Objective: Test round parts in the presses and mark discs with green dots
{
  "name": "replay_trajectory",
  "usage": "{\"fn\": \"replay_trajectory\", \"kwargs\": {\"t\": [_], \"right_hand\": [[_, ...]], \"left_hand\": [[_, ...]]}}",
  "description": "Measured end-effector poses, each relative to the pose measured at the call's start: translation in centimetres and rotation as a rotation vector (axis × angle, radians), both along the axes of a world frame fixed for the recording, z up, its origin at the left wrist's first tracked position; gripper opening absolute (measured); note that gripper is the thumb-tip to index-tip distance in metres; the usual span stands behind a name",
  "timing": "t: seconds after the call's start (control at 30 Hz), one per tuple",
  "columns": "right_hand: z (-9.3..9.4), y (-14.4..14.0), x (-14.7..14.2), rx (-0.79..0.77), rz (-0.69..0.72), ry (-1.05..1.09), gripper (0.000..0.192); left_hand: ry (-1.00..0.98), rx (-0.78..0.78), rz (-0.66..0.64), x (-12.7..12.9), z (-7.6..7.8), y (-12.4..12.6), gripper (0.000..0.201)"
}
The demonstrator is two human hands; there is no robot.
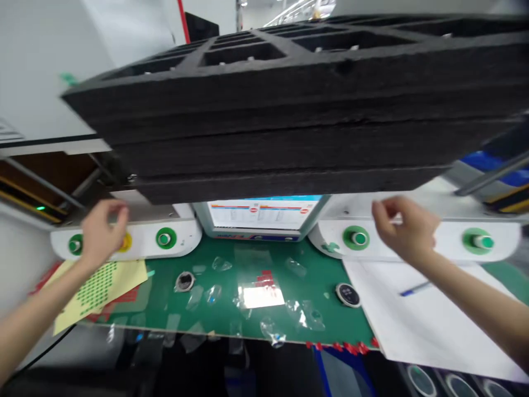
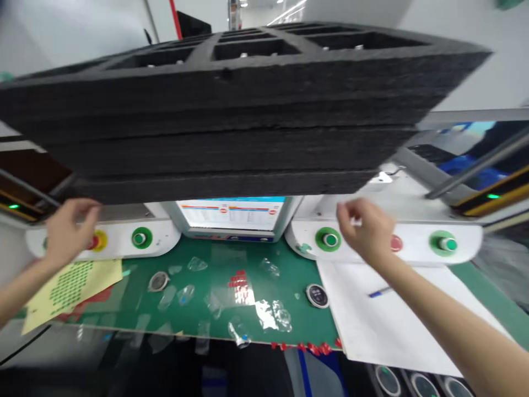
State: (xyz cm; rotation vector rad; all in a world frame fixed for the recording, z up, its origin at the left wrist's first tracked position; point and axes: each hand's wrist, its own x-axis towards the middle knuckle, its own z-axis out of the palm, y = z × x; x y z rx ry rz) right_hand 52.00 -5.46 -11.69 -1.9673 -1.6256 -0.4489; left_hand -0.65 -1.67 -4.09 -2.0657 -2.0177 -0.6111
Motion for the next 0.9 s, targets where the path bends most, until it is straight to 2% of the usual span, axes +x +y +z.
{"fn": "replay_trajectory", "kwargs": {"t": [0.07,0.13,0.23,0.3,0.43,0.63,0.77,0.9], "right_hand": [[-2.1,-2.8,-4.3,-0.153,0.177,0.008,0.062],[-3.9,-4.4,-8.9,-0.297,0.319,0.001,0.061],[-5.5,-4.0,-14.4,-0.459,0.366,-0.008,0.054],[-5.9,-2.7,-16.4,-0.537,0.33,0.004,0.048],[-6.1,-0.5,-17.6,-0.626,0.257,0.086,0.042],[-6.7,-0.3,-18.4,-0.674,0.217,0.255,0.042],[-6.6,-0.5,-19.1,-0.703,0.185,0.357,0.041],[-6.3,-0.4,-19.4,-0.728,0.174,0.481,0.042]], "left_hand": [[0.005,-0.136,-0.097,-0.7,-2.1,-3.1,0.023],[0.02,-0.297,-0.231,0.0,-4.3,-5.8,0.019],[0.047,-0.438,-0.363,2.1,-6.7,-8.5,0.013],[0.061,-0.479,-0.389,3.3,-7.5,-9.3,0.015],[0.098,-0.518,-0.385,4.4,-8.3,-9.6,0.018],[0.126,-0.554,-0.275,4.9,-9.2,-9.5,0.018],[0.05,-0.55,-0.215,5.5,-9.8,-9.3,0.025],[-0.123,-0.523,-0.177,5.6,-10.1,-8.8,0.03]]}}
